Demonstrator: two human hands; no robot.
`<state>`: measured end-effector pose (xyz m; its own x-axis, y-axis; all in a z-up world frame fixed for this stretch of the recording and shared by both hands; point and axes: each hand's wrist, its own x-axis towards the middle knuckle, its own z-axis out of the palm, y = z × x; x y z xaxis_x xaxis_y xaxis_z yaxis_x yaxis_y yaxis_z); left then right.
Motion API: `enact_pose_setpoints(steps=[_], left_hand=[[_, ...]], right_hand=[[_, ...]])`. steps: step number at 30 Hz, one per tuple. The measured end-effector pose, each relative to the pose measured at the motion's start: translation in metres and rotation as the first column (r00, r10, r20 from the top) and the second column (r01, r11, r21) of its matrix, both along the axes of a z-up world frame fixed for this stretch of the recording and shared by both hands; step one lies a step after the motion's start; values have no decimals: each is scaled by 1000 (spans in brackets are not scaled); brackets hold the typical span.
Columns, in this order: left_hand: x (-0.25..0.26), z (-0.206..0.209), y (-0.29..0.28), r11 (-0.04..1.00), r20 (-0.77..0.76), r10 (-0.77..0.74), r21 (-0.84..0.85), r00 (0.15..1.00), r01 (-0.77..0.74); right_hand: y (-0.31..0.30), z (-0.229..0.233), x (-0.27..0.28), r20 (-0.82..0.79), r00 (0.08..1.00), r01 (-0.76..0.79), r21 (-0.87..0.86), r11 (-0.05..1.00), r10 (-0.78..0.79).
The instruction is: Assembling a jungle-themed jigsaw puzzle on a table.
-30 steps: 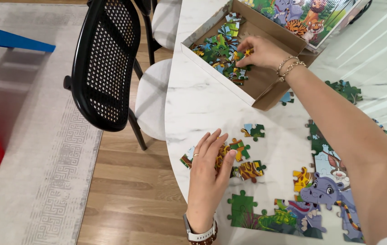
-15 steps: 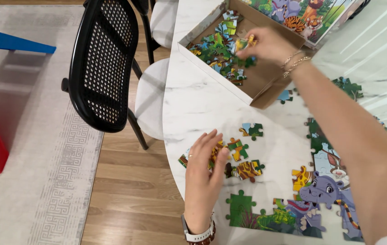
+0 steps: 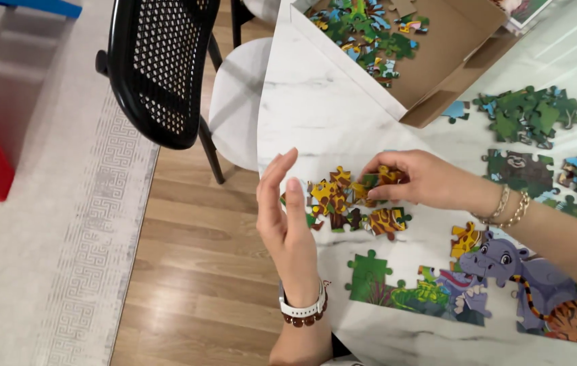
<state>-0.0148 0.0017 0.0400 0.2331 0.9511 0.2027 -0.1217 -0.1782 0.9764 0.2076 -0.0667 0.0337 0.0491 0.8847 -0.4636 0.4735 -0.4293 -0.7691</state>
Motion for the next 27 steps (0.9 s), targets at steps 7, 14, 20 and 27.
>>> enact_pose_setpoints(steps=[7, 14, 20, 27], left_hand=[[1, -7, 5, 992, 184, 95, -97, 978, -79], [-2, -14, 8, 987, 375, 92, -155, 923, -36], [-1, -14, 5, 993, 364, 87, -107, 927, -51], [-1, 1, 0, 998, 82, 51, 16, 995, -53]], right_hand=[[-16, -4, 1, 85, 986, 136, 75, 988, -142], [-20, 19, -13, 231, 963, 115, 124, 986, -142], [-48, 51, -16, 354, 910, 5, 514, 858, -217], [-40, 89, 23, 582, 666, -145, 714, 685, -466]])
